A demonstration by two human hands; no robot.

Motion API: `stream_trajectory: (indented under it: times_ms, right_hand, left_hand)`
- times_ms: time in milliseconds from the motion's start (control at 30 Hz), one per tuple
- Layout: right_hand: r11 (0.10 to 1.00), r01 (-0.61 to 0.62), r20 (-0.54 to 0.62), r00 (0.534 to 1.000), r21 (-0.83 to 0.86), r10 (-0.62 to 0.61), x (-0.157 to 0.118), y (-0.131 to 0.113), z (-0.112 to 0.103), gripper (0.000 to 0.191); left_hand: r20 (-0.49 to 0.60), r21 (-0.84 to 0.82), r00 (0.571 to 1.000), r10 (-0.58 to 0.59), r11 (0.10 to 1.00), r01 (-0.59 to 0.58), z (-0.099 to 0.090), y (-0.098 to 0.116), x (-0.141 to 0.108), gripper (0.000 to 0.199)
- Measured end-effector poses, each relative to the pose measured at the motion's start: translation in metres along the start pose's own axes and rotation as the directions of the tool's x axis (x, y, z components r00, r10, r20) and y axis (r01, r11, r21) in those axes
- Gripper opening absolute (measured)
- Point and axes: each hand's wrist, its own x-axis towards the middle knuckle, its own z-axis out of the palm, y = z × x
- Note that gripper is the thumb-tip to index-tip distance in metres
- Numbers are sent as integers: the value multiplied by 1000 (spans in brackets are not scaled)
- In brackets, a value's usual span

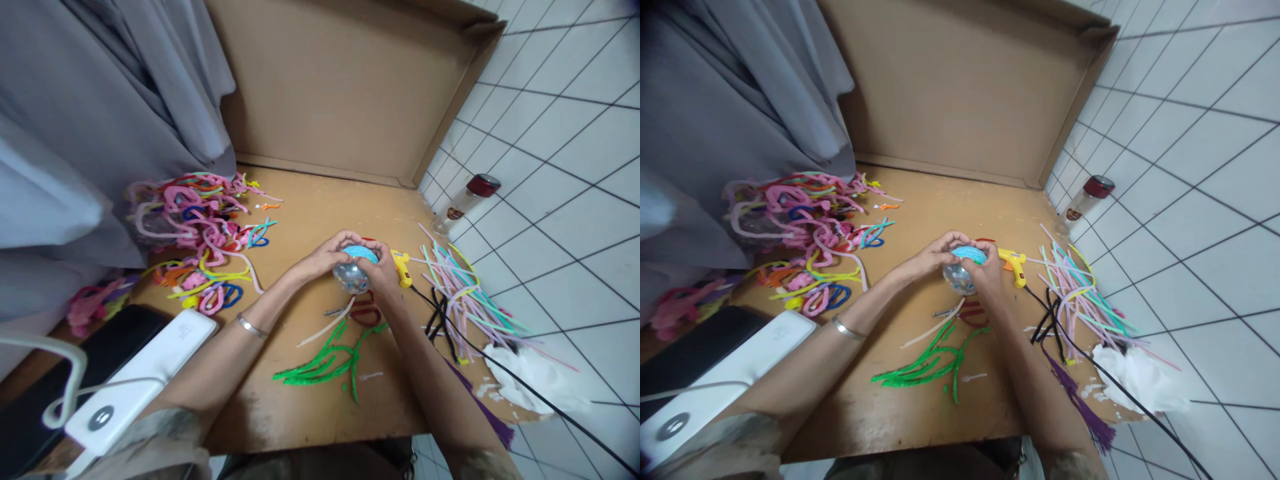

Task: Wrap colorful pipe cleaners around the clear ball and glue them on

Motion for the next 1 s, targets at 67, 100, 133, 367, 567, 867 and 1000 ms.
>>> stream_trajectory:
  times_ms: [67, 100, 133, 367, 567, 867, 1000]
  right_hand:
    - [1000, -6, -3, 1000, 5, 6, 0, 0, 0, 47]
    - [1000, -8, -4, 1000, -3, 8, 0, -1, 1, 47]
    - [1000, -7, -6, 1000, -13, 7, 0, -1, 1, 47]
    - [998, 15, -14, 1000, -60, -16, -1, -1, 2, 45]
    - [997, 14, 0, 1000, -79, -14, -1, -2, 2, 46]
    - [998, 8, 33, 999, -62, -6, -4, -8, 2, 48]
    - [998, 17, 34, 999, -57, -15, -4, -5, 3, 48]
  left_hand:
    - [11, -9, 1000, 2, 1000, -1, -1, 0, 0, 42]
    - [18, -16, 1000, 2, 1000, -2, -2, -1, 0, 42]
    - [25, -27, 1000, 1, 1000, 0, -3, -1, 0, 42]
    - [45, -157, 998, -43, 986, 50, -9, -1, -4, 45]
    - [13, -103, 995, -96, 990, 97, -12, -3, -5, 45]
    - [2, -23, 999, -52, 998, 52, -14, -8, -5, 44]
    - [-6, -54, 998, -67, 996, 67, -13, -8, -5, 46]
